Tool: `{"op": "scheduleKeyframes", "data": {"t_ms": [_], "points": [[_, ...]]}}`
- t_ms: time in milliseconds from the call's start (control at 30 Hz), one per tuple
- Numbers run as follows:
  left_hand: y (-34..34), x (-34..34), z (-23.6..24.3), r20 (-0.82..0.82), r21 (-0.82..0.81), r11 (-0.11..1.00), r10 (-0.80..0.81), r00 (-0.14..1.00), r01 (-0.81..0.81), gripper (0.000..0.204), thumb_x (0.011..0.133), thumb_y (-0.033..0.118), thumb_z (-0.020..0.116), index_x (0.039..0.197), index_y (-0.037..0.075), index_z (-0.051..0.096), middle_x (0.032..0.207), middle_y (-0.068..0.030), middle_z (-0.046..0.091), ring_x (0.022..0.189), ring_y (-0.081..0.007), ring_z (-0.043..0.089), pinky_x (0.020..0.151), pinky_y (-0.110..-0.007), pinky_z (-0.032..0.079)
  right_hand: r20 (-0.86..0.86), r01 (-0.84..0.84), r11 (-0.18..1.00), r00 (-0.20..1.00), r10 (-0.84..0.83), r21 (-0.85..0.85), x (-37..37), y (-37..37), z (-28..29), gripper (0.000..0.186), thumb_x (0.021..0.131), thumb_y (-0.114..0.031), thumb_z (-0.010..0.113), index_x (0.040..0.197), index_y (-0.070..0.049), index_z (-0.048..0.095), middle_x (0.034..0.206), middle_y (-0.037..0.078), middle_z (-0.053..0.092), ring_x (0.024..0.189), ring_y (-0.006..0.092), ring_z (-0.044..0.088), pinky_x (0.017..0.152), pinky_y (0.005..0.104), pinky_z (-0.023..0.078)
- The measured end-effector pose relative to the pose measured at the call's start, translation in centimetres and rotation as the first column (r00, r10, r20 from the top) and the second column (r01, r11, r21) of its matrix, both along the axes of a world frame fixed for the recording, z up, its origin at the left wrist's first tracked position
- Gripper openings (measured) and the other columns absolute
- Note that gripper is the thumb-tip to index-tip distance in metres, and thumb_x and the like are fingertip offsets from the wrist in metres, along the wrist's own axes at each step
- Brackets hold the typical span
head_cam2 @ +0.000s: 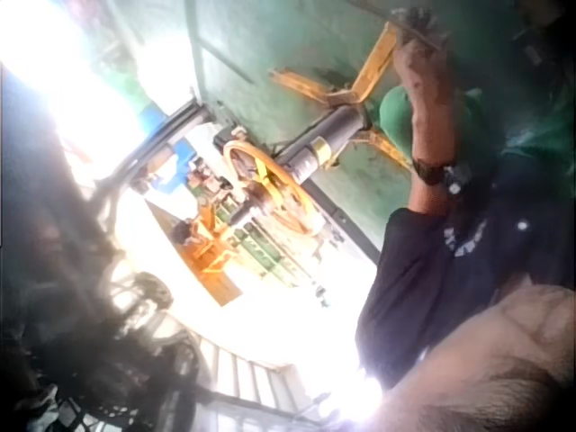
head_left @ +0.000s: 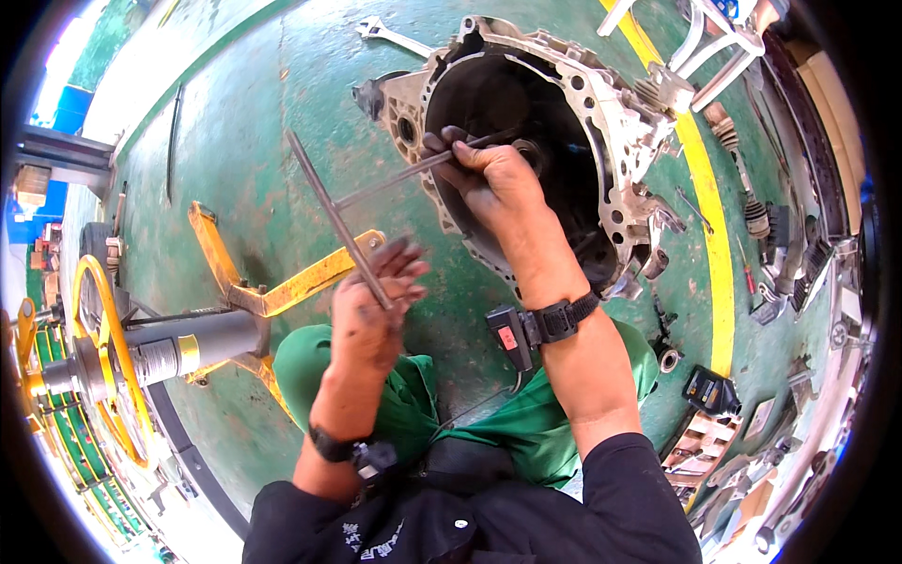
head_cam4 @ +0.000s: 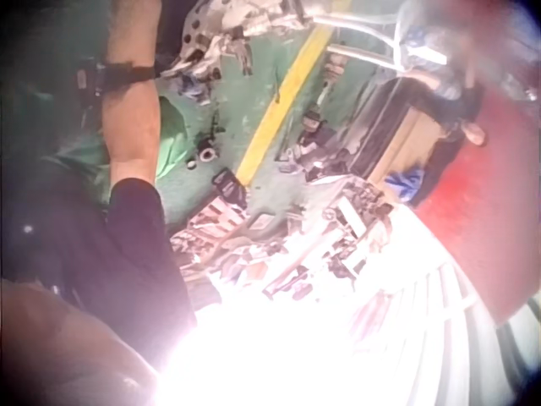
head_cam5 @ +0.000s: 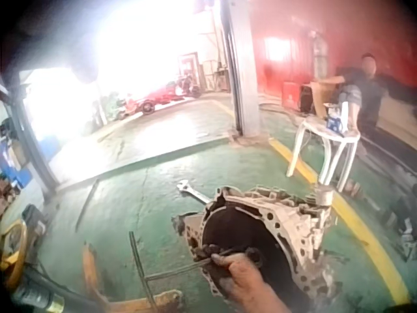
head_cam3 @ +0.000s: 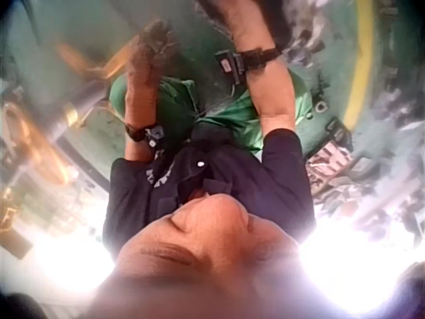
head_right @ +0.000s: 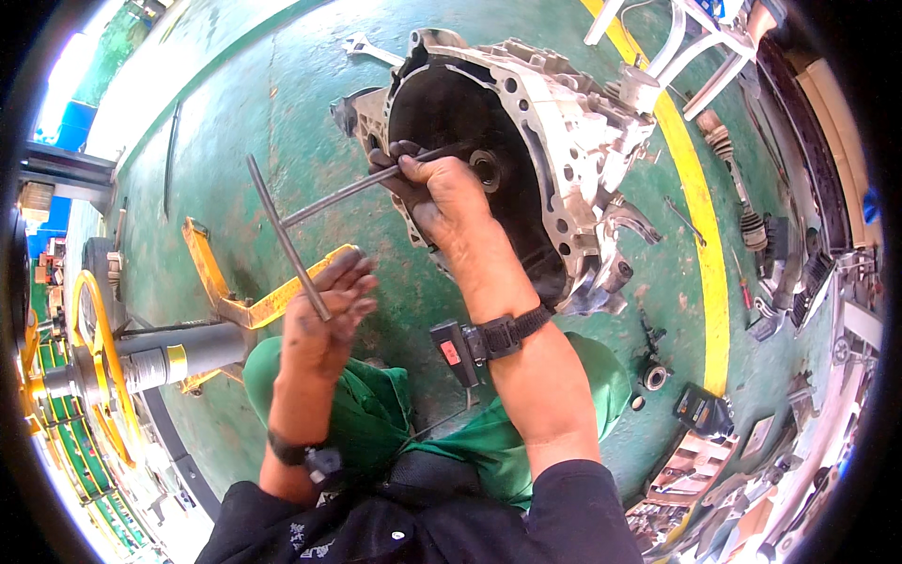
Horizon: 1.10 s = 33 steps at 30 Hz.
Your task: The person wipes a small circular component with a cloth and then uses a long T-handle tool to adjust a bolt or fastener inside a large metal transmission housing.
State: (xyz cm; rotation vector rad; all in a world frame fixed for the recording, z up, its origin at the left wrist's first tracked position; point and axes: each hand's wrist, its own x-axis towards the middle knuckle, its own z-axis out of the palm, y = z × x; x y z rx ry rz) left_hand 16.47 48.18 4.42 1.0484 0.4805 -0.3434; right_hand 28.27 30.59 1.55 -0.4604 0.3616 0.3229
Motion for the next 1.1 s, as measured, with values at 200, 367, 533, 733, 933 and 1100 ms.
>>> {"op": "scheduleKeyframes", "data": {"t_ms": [200,367,533,733,933,1100], "points": [[3.1,1.9,3.5,0.016,-0.181,0.983,-0.042,0.999,0.044,0.053,0.087,0.023,0.059,0.127,-0.01,0.051,0.121,-0.0172,0.061,0.106,-0.0248,0.061,0.091,-0.038,0.048,-0.034,-0.052,0.995,0.998,0.049,-0.082,0.1,0.8,-0.9,0.014,0.094,-0.007,0.059,0.101,0.004,0.061,0.103,0.015,0.063,0.096,0.0266,0.063,0.093,0.0413,0.054],[2.6,3.1,3.3,0.235,0.327,0.942,-0.155,0.96,0.072,0.039,0.085,0.006,0.063,0.122,-0.004,0.056,0.109,-0.0093,0.065,0.099,-0.0157,0.06,0.086,-0.029,0.046,-0.035,0.024,0.998,0.999,-0.025,-0.05,0.4,0.3,-0.9,0.011,0.093,-0.008,0.06,0.096,0.003,0.063,0.094,0.011,0.065,0.089,0.0243,0.064,0.089,0.0392,0.055],[3.8,3.6,4.3,0.17,0.608,0.762,-0.398,0.901,0.222,0.044,0.083,0.001,0.066,0.126,0.001,0.055,0.112,-0.0085,0.064,0.099,-0.0136,0.059,0.085,-0.025,0.045,-0.05,0.034,0.999,0.998,-0.035,-0.023,0.0,-0.1,0.8,0.008,0.092,-0.005,0.059,0.093,0.001,0.063,0.094,0.011,0.066,0.092,0.0248,0.065,0.09,0.0412,0.054],[4.3,4.1,6.3,0.288,0.886,0.463,-0.531,0.797,-0.012,0.064,0.079,0.02,0.077,0.133,-0.001,0.05,0.117,-0.0107,0.061,0.097,-0.0188,0.061,0.086,-0.028,0.046,-0.058,0.137,0.989,0.988,-0.14,-0.048,-0.1,1.0,-0.9,0.008,0.092,-0.004,0.057,0.099,0.001,0.06,0.095,0.013,0.066,0.094,0.0265,0.065,0.092,0.0408,0.053],[3.6,8.3,6.5,0.004,0.298,0.86,-0.435,0.9,0.415,0.046,0.091,0.032,0.063,0.121,-0.003,0.058,0.071,-0.0016,0.055,0.064,-0.0146,0.053,0.064,-0.026,0.043,-0.057,0.115,0.993,0.991,-0.117,-0.035,0.2,1.2,-0.6,0.01,0.092,-0.004,0.057,0.101,0.001,0.058,0.096,0.012,0.065,0.093,0.0267,0.065,0.091,0.041,0.054],[3.9,8.6,4.5,0.206,0.893,0.375,-0.831,0.517,0.247,0.02,0.095,0.022,0.057,0.099,0.004,0.063,0.055,-0.0012,0.047,0.044,-0.0208,0.042,0.045,-0.031,0.035,-0.06,0.122,0.992,0.991,-0.121,0.011,0.0,1.4,-0.7,0.011,0.091,-0.005,0.059,0.099,0.002,0.06,0.093,0.012,0.065,0.091,0.0257,0.065,0.088,0.0411,0.055]]}}
